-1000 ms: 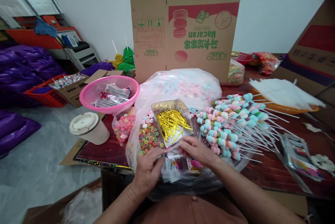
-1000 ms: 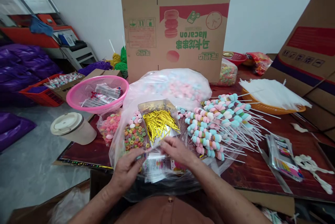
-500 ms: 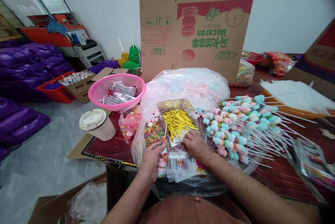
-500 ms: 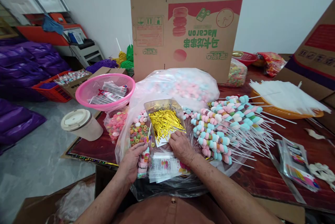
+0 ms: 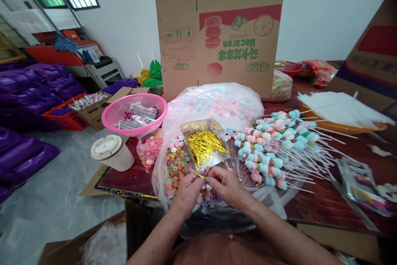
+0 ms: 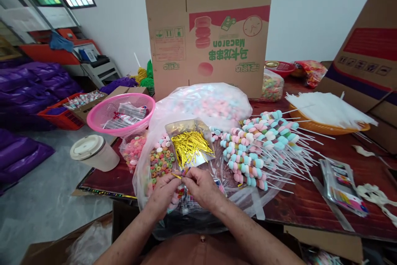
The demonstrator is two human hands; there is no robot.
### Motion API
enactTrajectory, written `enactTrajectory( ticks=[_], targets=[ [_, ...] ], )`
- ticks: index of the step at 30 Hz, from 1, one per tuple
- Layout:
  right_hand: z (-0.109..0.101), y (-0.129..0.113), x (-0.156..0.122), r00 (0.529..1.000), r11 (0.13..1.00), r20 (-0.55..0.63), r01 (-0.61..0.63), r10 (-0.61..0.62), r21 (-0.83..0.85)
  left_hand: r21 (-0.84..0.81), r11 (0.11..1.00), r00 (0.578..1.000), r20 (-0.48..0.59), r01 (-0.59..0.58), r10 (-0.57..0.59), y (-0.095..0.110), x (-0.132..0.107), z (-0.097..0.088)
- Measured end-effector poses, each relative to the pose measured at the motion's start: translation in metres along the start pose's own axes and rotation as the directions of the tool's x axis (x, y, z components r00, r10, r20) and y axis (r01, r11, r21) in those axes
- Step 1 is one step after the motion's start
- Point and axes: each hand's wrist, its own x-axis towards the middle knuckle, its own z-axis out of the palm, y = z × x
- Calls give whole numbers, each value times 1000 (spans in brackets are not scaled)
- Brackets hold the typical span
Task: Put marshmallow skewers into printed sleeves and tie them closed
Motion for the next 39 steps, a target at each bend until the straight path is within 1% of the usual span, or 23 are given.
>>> enactTrajectory(
  ticks=[4, 7, 9, 11, 13, 15, 17, 18, 19, 21, 23, 25, 27, 29, 31, 32, 33, 34, 35, 36, 37, 38, 39],
  targets=[
    [0, 9, -1, 993, 984, 44, -118, 113, 137, 20, 1000, 984, 175, 10, -14, -10, -5, -7],
    [2, 10, -4, 990, 977, -35, -132, 140, 166, -25, 1000, 993, 117, 12, -9, -12, -8, -5],
    [1, 7, -8, 988, 971, -48, -133, 146, 200, -123, 992, 995, 94, 41, -30, -9, -10, -3],
    [-4, 1, -14, 997, 981, 29, -72, 68, 179, -263, 956, 981, 176, 130, -84, -6, -11, -2],
    [-14, -8, -20, 983, 992, 149, 98, -108, 74, -347, 898, 927, 346, 269, -144, -4, -12, -4],
    [-25, -17, -24, 925, 961, 272, 276, -265, 0, -349, 851, 837, 519, 391, -172, -4, -14, -6],
    [-33, -24, -25, 879, 943, 357, 334, -317, 14, -348, 831, 767, 626, 435, -140, -4, -16, -6],
    [-35, -26, -25, 868, 944, 382, 328, -317, 37, -363, 825, 758, 642, 434, -116, -5, -17, -5],
    [-36, -26, -25, 871, 948, 383, 313, -309, 53, -385, 820, 767, 634, 423, -98, -4, -18, -3],
    [-34, -22, -25, 909, 960, 313, 277, -277, 43, -433, 815, 822, 563, 384, -88, -3, -20, 1],
    [-29, -16, -26, 943, 966, 215, 260, -252, -9, -456, 819, 876, 470, 347, -110, 1, -21, 5],
    [-27, -11, -26, 949, 950, 146, 296, -280, -98, -453, 838, 915, 383, 304, -125, 6, -22, 10],
    [-29, -10, -27, 922, 896, 125, 387, -368, -217, -444, 867, 949, 300, 225, -92, 9, -23, 15],
    [-32, -12, -28, 874, 796, 80, 472, -480, -380, -415, 907, 982, 186, 74, 6, 11, -23, 23],
    [-34, -15, -32, 820, 684, -25, 460, -572, -566, -325, 942, 991, 63, -89, 115, 14, -23, 28],
    [-33, -16, -35, 792, 639, -72, 430, -606, -638, -270, 955, 990, 31, -122, 135, 17, -23, 29],
    [-31, -16, -39, 772, 602, -87, 414, -629, -682, -230, 967, 992, 36, -110, 121, 21, -24, 28],
    [-28, -15, -43, 769, 585, -64, 427, -636, -689, -214, 975, 994, 79, -62, 81, 28, -26, 25],
    [-24, -13, -46, 794, 612, -23, 449, -607, -651, -218, 976, 989, 144, -3, 35, 35, -28, 20],
    [-22, -11, -48, 834, 673, 20, 459, -551, -580, -234, 971, 979, 203, 39, 9, 44, -31, 14],
    [-20, -8, -49, 877, 753, 41, 433, -478, -495, -255, 966, 972, 233, 40, 22, 52, -35, 7],
    [-20, -7, -48, 921, 837, 20, 362, -388, -410, -265, 964, 978, 197, -17, 71, 58, -38, 0],
    [-22, -6, -46, 954, 900, -38, 268, -299, -343, -239, 966, 985, 119, -96, 127, 62, -39, -5]
  ],
)
